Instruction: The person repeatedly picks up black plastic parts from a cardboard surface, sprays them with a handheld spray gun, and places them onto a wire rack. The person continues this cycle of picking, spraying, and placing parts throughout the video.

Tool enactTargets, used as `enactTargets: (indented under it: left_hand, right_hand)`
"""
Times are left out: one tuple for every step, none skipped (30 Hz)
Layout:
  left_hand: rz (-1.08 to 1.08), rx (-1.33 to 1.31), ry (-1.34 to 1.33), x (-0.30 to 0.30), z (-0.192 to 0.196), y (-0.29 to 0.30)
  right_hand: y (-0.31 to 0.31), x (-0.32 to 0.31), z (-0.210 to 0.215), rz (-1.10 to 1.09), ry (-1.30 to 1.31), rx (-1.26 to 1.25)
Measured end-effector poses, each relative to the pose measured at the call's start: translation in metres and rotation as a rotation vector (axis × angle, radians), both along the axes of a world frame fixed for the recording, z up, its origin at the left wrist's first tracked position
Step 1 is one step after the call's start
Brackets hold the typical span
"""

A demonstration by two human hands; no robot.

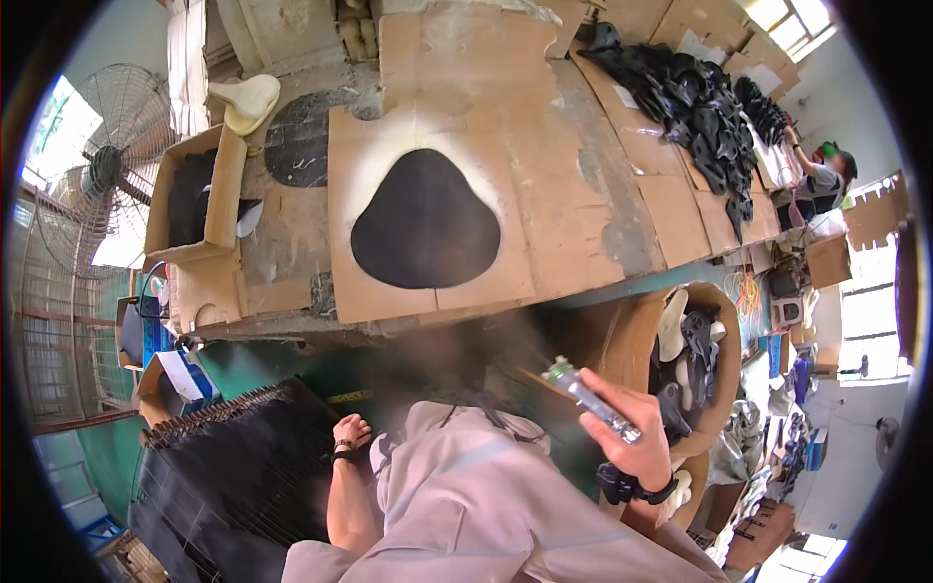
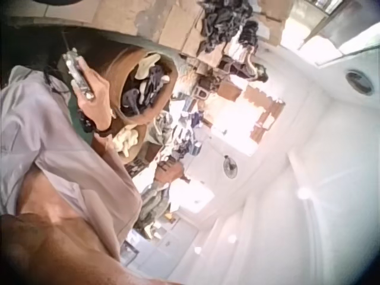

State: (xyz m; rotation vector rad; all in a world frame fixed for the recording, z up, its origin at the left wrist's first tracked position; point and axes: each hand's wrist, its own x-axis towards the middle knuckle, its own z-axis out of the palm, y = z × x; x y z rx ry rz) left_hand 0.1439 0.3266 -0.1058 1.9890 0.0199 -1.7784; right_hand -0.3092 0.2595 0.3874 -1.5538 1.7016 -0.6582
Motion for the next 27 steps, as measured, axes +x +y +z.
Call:
enactTargets:
  left_hand:
    - [0.003,0.011,-0.112,-0.007,-0.005,0.006]
    - [0.156,-0.007,-0.007,-0.008,-0.008,0.007]
    - [0.149,-0.062,-0.008,-0.009,-0.009,0.009]
    - [0.146,-0.066,-0.022,-0.014,-0.010,0.009]
    - [0.178,-0.093,0.008,-0.015,-0.009,0.010]
    - [0.183,-0.107,0.013,-0.018,-0.007,0.009]
    - [0.187,-0.121,0.020,-0.020,-0.005,0.008]
    - [0.191,-0.136,0.027,-0.022,-0.002,0.005]
    - [0.210,-0.141,0.033,-0.023,0.000,0.004]
    - [0.228,-0.150,0.059,-0.024,0.001,0.001]
    - [0.247,-0.158,0.085,-0.025,0.002,0.000]
    - [0.271,-0.133,0.088,-0.024,0.002,0.000]
    - [0.261,-0.158,0.097,-0.023,0.000,0.000]
    - [0.256,-0.151,0.083,-0.021,-0.003,0.000]
    - [0.251,-0.142,0.069,-0.018,-0.006,0.002]
    - [0.204,-0.151,0.049,-0.015,-0.010,0.004]
    - [0.158,-0.159,0.030,-0.010,-0.015,0.005]
    - [0.129,-0.130,0.026,-0.006,-0.020,0.007]
    - [0.139,-0.132,0.029,-0.003,-0.025,0.008]
    - [0.121,-0.144,0.053,0.000,-0.029,0.009]
    - [0.158,-0.230,0.212,0.002,-0.032,0.007]
    - [0.197,-0.235,0.315,0.003,-0.033,0.006]
    - [0.204,-0.226,0.279,0.001,-0.033,0.006]
    - [0.211,-0.171,0.169,-0.001,-0.033,0.003]
    - [0.196,-0.140,0.123,-0.004,-0.031,0.001]
    - [0.169,-0.132,0.055,-0.006,-0.028,-0.001]
    - [0.121,-0.146,0.050,-0.008,-0.025,-0.005]
  right_hand:
    - [-0.003,0.005,-0.004,0.045,-0.072,-0.028]
    - [-0.006,0.011,-0.007,0.082,-0.095,-0.042]
    - [-0.011,0.016,-0.012,0.101,-0.115,-0.081]
    - [-0.018,0.021,-0.016,0.120,-0.132,-0.122]
    - [-0.023,0.024,-0.018,0.117,-0.120,-0.133]
    - [-0.029,0.025,-0.020,0.114,-0.106,-0.145]
    - [-0.035,0.026,-0.020,0.104,-0.083,-0.144]
    - [-0.042,0.025,-0.021,0.105,-0.060,-0.191]
    - [-0.048,0.025,-0.021,0.101,-0.028,-0.225]
    - [-0.054,0.024,-0.022,0.092,0.013,-0.240]
    - [-0.059,0.023,-0.023,0.080,0.023,-0.281]
    - [-0.064,0.022,-0.025,0.067,0.026,-0.347]
    - [-0.067,0.021,-0.026,0.048,0.013,-0.365]
    - [-0.068,0.019,-0.027,0.025,0.015,-0.356]
    - [-0.069,0.017,-0.028,0.017,0.018,-0.356]
    - [-0.068,0.016,-0.028,0.004,0.025,-0.344]
    - [-0.066,0.014,-0.028,-0.008,0.034,-0.331]
    - [-0.063,0.013,-0.027,-0.014,0.035,-0.327]
    - [-0.059,0.011,-0.026,-0.020,0.036,-0.320]
    - [-0.055,0.010,-0.024,-0.032,0.044,-0.282]
    - [-0.050,0.008,-0.021,-0.005,0.068,-0.259]
    - [-0.046,0.007,-0.019,0.035,0.070,-0.239]
    - [-0.042,0.006,-0.017,0.071,0.081,-0.192]
    - [-0.040,0.005,-0.016,0.109,0.089,-0.158]
    - [-0.038,0.004,-0.015,0.137,0.085,-0.131]
    - [-0.037,0.005,-0.016,0.111,0.085,-0.141]
    - [-0.036,0.005,-0.016,0.082,0.076,-0.175]
